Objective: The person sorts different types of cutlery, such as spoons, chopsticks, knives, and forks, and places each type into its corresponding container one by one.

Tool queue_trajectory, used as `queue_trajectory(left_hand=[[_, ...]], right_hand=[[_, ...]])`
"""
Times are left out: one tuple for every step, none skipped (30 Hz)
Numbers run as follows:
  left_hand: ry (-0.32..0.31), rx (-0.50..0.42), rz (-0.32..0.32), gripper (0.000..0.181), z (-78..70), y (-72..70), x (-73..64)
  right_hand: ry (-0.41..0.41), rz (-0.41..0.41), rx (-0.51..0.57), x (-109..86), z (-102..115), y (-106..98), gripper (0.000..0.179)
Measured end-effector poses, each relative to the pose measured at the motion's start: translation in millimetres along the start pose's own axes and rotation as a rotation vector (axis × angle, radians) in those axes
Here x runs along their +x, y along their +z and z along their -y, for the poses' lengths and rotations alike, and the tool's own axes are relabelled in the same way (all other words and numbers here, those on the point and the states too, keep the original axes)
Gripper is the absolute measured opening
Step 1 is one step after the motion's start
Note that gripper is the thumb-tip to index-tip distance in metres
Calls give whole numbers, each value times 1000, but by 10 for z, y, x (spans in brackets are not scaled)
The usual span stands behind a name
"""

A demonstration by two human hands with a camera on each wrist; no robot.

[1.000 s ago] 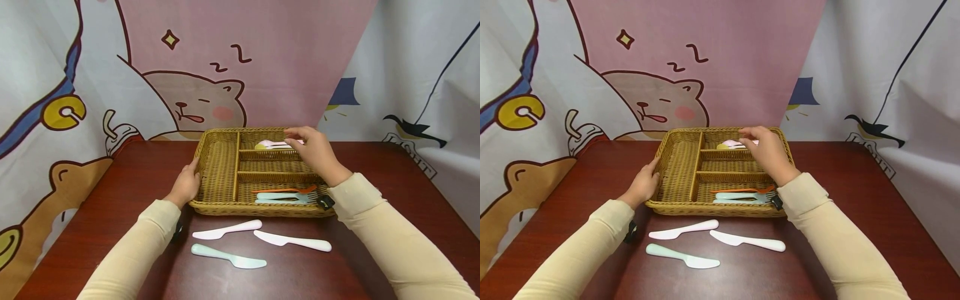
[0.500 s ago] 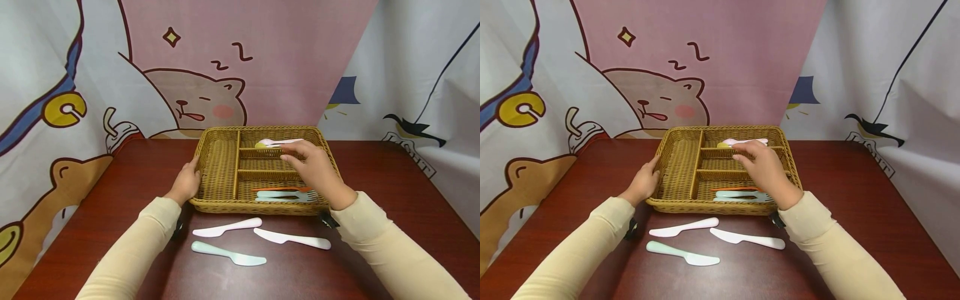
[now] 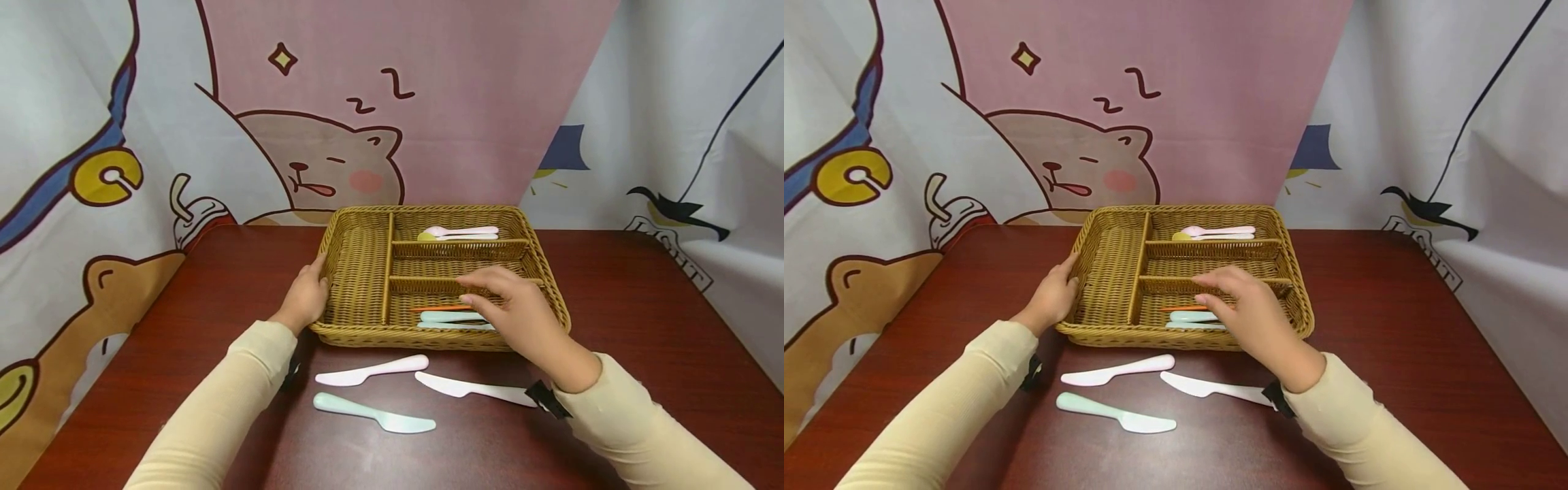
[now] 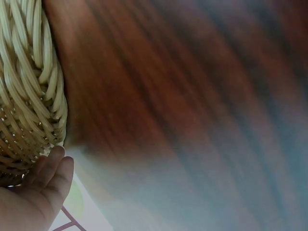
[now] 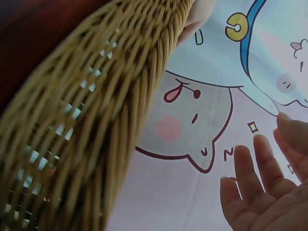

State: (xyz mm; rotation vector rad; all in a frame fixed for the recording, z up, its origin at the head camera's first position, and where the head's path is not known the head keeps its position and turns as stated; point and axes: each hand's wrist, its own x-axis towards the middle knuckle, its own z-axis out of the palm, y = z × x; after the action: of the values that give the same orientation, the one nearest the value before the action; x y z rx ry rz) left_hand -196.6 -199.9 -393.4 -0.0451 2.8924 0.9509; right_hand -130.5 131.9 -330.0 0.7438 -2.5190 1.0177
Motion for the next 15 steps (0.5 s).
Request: queue_trajectory(left_hand=[[1,1,0,57,-2,1,-1],[1,3,0,56,-4,3,0],[0,4,1,56,-5,4,-1],[0,5,1,56,-6,5,-2],[-1,7,2,56,-5,6,-2],[-2,7,2,56,-6,8,-3],[-3,7,1,56,-7,9,-3],[-5,7,0,56,-6,9,-3],[-6,7,-2,56,-6,9,-6],[-4,9,-4,56,-4,9,-5],[-3,11,-5,56,-3,9,-3],[-3,11,-5,56,-2,8,1],[-3,11,-6,56,-2,6,4],[-1,15,-6,56,-1,5,7],[0,14,-5,56,0,2,10]], right_hand=[[-2,4,3,-35,9,0,28],[-8,6,3,-69,11,2,28],[-9,10,-2,-104,13,3,28],[-16,11,-9,-139,12,4,28],[-26,11,-19,-170,10,6,29],[-36,12,-27,-201,8,6,30],[-48,11,-28,-230,7,5,30],[-59,12,-27,-259,3,5,31],[-67,12,-33,-288,2,4,32],[-77,12,-34,-315,2,3,33],[-83,14,-40,-342,2,2,34],[-85,17,-39,-367,1,1,34],[-87,21,-38,-390,0,2,34],[-86,28,-37,-413,-2,3,34],[-87,32,-40,-435,-6,4,34]])
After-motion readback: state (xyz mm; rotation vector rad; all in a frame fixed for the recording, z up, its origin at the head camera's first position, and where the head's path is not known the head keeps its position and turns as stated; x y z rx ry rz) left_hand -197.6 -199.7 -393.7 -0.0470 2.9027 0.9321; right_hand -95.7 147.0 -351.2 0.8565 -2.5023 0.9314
